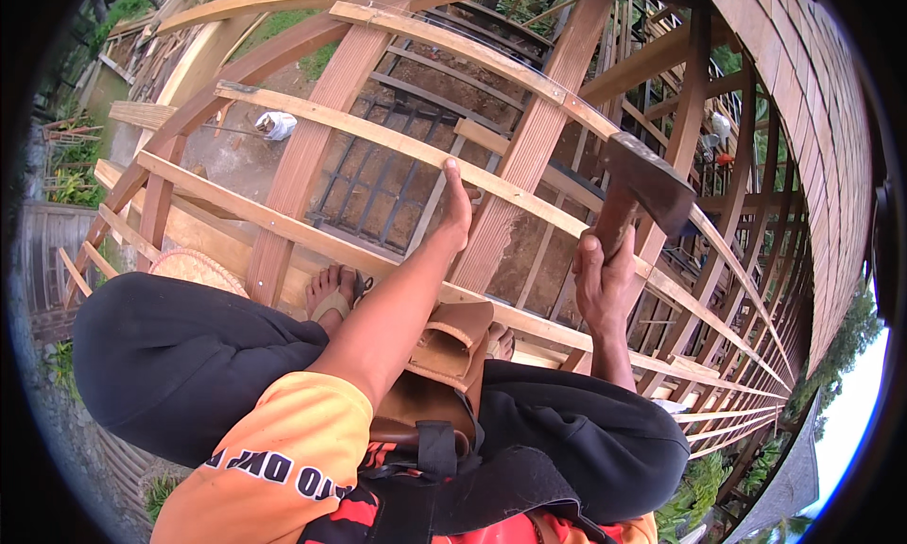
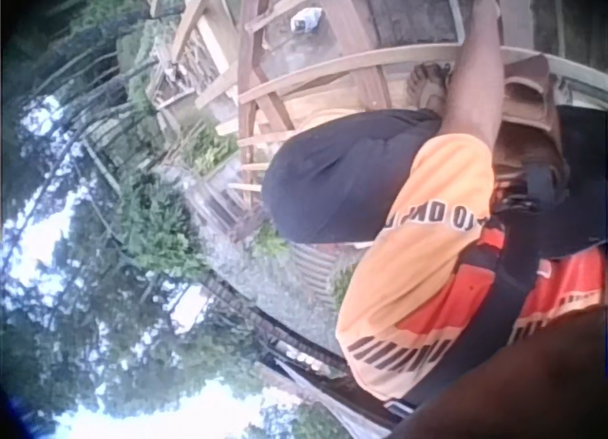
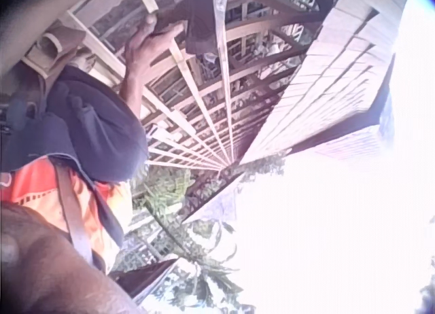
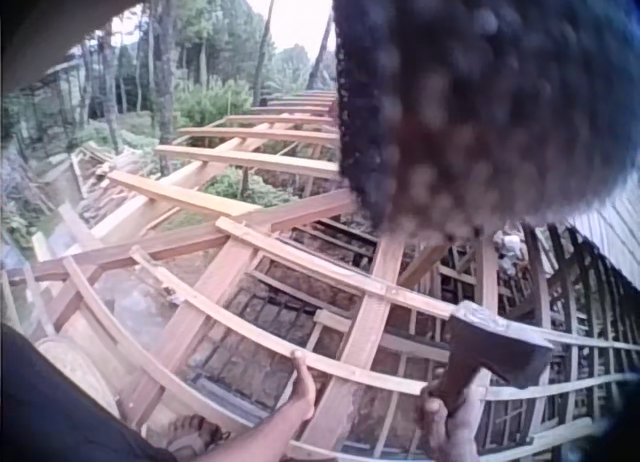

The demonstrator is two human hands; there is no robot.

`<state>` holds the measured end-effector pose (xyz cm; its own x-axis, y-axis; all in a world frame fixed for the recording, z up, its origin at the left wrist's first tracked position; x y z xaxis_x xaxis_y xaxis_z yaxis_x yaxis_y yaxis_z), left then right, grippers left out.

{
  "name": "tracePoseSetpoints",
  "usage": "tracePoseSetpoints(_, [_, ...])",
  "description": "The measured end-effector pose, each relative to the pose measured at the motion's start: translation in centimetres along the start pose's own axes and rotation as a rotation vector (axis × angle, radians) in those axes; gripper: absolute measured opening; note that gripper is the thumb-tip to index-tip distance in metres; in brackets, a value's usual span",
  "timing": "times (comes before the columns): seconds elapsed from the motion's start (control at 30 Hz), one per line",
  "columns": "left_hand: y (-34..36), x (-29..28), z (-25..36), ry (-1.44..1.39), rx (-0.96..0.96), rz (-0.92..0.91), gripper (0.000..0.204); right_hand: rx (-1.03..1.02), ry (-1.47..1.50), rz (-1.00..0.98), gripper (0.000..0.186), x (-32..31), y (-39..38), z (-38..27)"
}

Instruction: The person nails wooden rafters into the roof frame using a hammer.

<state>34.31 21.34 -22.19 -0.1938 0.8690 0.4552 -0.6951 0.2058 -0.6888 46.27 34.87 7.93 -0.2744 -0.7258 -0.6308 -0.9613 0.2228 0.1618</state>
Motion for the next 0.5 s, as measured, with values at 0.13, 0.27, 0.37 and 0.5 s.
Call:
tracePoseSetpoints(0.13, [-0.1,0.6,-0.5,-0.023,-0.036,0.003,0.123,-0.555,0.507,0.298,0.053,-2.0,0.4,-5.1])
tracePoseSetpoints(0.27, [-0.3,2.0,-0.7,-0.011,-0.044,-0.019,0.122,-0.032,-0.353,-0.144,0.03,1.4,-3.3,3.4])
tracePoseSetpoints(0.37, [-0.6,0.8,0.0,0.008,-0.027,-0.01,0.122,0.163,-0.35,-0.248,0.027,3.6,-2.0,4.2])
tracePoseSetpoints(0.5, [-2.6,2.2,0.7,-0.049,-0.157,-0.108,0.122,-0.1,-0.099,0.049,0.033,-1.1,-0.4,-1.8])
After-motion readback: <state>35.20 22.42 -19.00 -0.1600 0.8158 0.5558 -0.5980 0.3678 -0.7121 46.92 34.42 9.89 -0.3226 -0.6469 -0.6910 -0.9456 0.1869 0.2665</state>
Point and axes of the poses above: each hand's wrist, its own y-axis towards the middle knuckle, its own x-axis out of the palm, z = x × y, the point moved 3 cm from there along y, towards the middle knuckle, and after that the axes turned 5 degrees about -y, right-handed, at the moved point
